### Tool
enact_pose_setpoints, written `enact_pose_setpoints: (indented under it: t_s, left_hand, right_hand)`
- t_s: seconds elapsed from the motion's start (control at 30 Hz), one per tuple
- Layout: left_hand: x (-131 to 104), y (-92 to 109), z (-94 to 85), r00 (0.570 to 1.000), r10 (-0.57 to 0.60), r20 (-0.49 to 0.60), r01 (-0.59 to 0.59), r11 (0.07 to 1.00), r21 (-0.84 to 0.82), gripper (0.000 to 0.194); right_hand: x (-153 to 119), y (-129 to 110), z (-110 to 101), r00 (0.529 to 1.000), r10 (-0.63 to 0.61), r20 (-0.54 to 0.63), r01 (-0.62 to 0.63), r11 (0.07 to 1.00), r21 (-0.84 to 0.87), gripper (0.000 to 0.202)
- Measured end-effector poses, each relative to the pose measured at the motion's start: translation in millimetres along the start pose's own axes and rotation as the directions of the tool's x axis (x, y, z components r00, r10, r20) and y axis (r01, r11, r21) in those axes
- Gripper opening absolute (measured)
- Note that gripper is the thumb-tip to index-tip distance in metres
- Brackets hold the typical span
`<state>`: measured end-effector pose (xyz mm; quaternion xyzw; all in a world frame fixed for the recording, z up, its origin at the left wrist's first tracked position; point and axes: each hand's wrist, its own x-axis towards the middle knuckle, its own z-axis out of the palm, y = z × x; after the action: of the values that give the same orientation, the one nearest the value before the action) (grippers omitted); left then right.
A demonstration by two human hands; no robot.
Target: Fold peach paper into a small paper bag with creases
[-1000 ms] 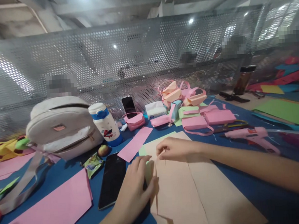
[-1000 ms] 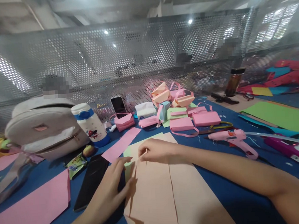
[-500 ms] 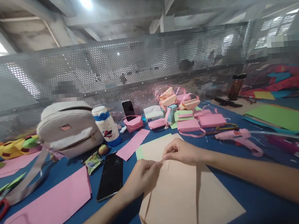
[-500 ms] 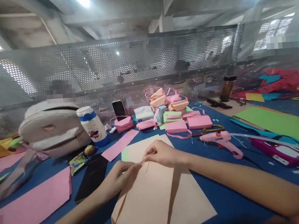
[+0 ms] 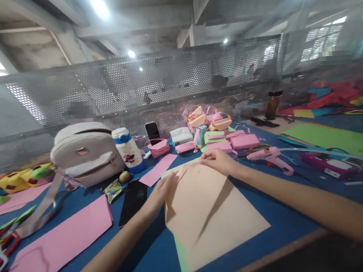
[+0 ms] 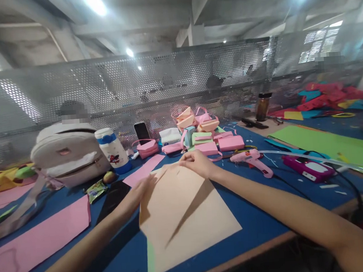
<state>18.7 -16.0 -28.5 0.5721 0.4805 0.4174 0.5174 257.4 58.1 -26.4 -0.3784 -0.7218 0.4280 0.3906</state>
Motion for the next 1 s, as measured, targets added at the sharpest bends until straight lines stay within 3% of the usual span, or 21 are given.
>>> enact_pose_setpoints:
  t_s: [0.1,0.2,0.33,0.63,1.0]
  left_hand:
    - [-6,-4,-13.4,1.000,-0.023,0.020,0.023,0.999,-0.041,0.069]
    - [-11,-7,-19.1,0.999,-0.012,0.048,0.014,0.999,-0.037,0.062]
    - [-15,-9,-17.3,0.997,0.016,0.072,-0.018,1.000,0.026,0.051]
    - [-12,-13,-22.7,0.993,0.022,0.117,-0.045,0.980,0.196,0.059]
    - [-15,-27,-18.4,0.997,0.021,0.078,-0.042,0.959,0.282,0.065]
  right_hand:
    - [-3,0,-10,0.995,-0.012,-0.101,0.011,1.000,-0.006,0.029]
    - [-9,0,-11,0.993,-0.005,-0.120,0.004,1.000,-0.003,0.031]
    - [-12,2,-3,0.999,0.010,-0.052,-0.010,1.000,0.004,0.033]
    - [-9,8,11,0.993,0.043,0.113,-0.044,0.999,0.007,0.039]
    - [-25,14,21,0.981,0.094,0.168,-0.107,0.992,0.066,0.041]
